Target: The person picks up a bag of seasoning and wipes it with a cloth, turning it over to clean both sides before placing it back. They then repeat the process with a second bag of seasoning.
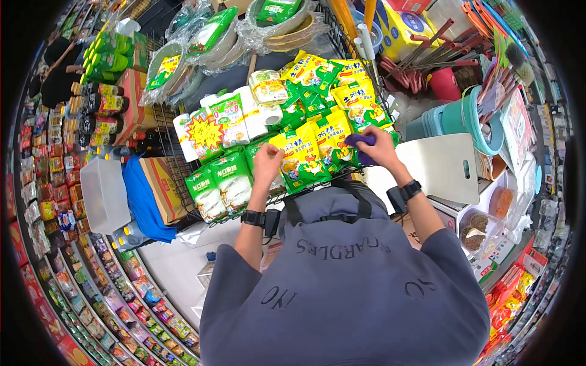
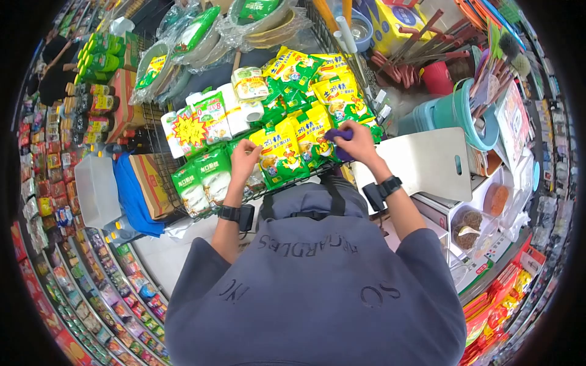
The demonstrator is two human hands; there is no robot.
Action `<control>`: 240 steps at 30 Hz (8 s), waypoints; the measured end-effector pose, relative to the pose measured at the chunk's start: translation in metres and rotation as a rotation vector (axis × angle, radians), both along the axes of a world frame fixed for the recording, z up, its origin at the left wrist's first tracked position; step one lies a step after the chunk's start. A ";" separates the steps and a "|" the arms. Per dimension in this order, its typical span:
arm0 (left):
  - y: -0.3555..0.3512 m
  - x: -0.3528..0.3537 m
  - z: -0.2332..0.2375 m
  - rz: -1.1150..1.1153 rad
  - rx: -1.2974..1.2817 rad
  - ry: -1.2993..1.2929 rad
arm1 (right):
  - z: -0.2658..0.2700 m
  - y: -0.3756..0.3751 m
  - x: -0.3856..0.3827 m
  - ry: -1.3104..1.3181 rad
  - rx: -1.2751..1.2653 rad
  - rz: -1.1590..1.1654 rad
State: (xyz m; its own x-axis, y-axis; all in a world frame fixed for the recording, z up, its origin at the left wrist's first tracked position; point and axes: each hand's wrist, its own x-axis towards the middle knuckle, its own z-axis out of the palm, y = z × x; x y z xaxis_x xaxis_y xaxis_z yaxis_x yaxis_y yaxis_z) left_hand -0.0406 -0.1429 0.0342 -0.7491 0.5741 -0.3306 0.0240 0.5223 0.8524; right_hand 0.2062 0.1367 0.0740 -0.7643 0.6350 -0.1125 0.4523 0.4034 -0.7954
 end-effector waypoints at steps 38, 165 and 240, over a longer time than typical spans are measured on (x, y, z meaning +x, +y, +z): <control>0.252 0.110 -0.014 0.300 0.436 -1.027 | -0.013 0.099 0.123 0.272 -0.591 -0.330; 0.065 0.156 0.093 0.379 1.057 -1.261 | 0.140 -0.078 -0.042 0.345 0.230 1.011; 0.045 0.136 0.105 0.247 1.527 -1.250 | 0.179 -0.059 -0.093 0.399 0.505 0.650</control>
